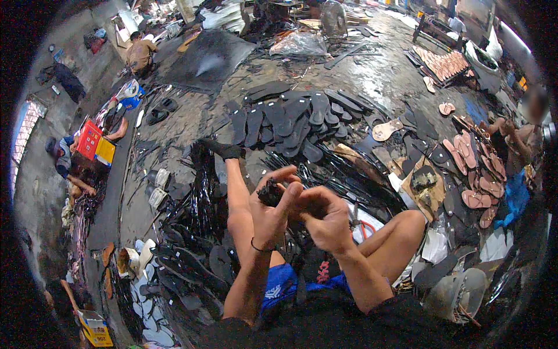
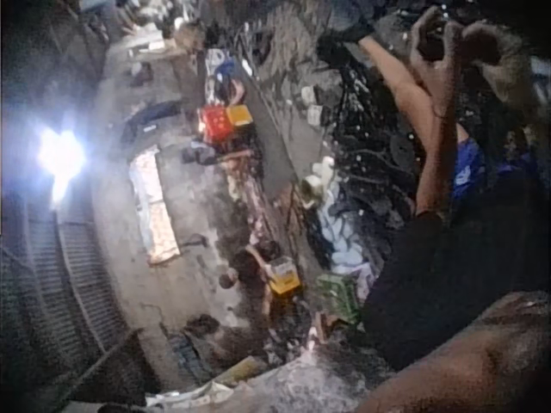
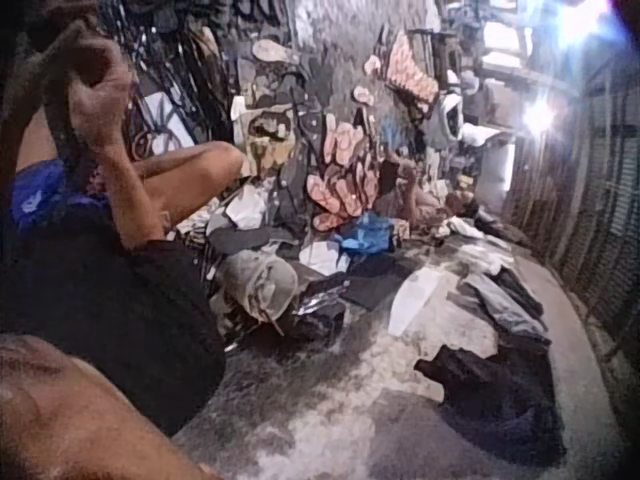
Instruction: The person sits on the floor and assembles sandals by hand. They pick up a black sole and a strap, then thread the strap through holes in the sole and tie it securely. The person repeats this process for multiple sandals, placing the finished items into a pile.
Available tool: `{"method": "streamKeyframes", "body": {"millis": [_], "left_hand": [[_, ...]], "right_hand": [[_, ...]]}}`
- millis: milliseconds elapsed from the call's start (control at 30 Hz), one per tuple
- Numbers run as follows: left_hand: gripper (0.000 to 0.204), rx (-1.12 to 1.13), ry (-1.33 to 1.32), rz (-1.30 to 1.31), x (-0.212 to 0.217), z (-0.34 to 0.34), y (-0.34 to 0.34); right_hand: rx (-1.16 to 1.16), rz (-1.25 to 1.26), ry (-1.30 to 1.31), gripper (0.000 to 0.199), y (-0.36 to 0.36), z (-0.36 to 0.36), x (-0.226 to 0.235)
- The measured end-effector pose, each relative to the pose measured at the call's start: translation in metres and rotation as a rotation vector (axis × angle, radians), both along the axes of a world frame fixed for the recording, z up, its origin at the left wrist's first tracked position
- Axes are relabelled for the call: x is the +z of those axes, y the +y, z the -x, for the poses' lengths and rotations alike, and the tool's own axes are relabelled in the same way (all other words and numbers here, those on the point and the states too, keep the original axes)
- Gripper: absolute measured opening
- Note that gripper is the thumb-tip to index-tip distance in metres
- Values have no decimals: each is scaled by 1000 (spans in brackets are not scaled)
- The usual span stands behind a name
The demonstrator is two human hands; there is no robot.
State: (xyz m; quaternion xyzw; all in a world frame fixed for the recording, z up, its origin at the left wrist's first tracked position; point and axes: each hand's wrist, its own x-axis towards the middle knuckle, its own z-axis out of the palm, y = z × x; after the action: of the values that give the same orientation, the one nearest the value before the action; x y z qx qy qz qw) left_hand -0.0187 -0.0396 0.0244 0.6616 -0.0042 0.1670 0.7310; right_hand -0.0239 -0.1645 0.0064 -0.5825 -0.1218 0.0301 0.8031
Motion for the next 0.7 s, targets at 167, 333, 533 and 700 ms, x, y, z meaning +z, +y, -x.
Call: {"method": "streamKeyframes", "body": {"millis": [167,333,533,700], "left_hand": [[29,-74,94,44,0,5,-8],[37,0,-77,-391,-20,-6,29],[36,-101,-135,137,8,-28,50],[38,323,-57,527,60,-17,135]], "right_hand": [[-85,327,-182,18,-7,6,0],[-365,590,-763,44,-29,-20,44],[231,448,-842,90,7,-59,31],[552,243,-292,28,54,-2,-113]]}}
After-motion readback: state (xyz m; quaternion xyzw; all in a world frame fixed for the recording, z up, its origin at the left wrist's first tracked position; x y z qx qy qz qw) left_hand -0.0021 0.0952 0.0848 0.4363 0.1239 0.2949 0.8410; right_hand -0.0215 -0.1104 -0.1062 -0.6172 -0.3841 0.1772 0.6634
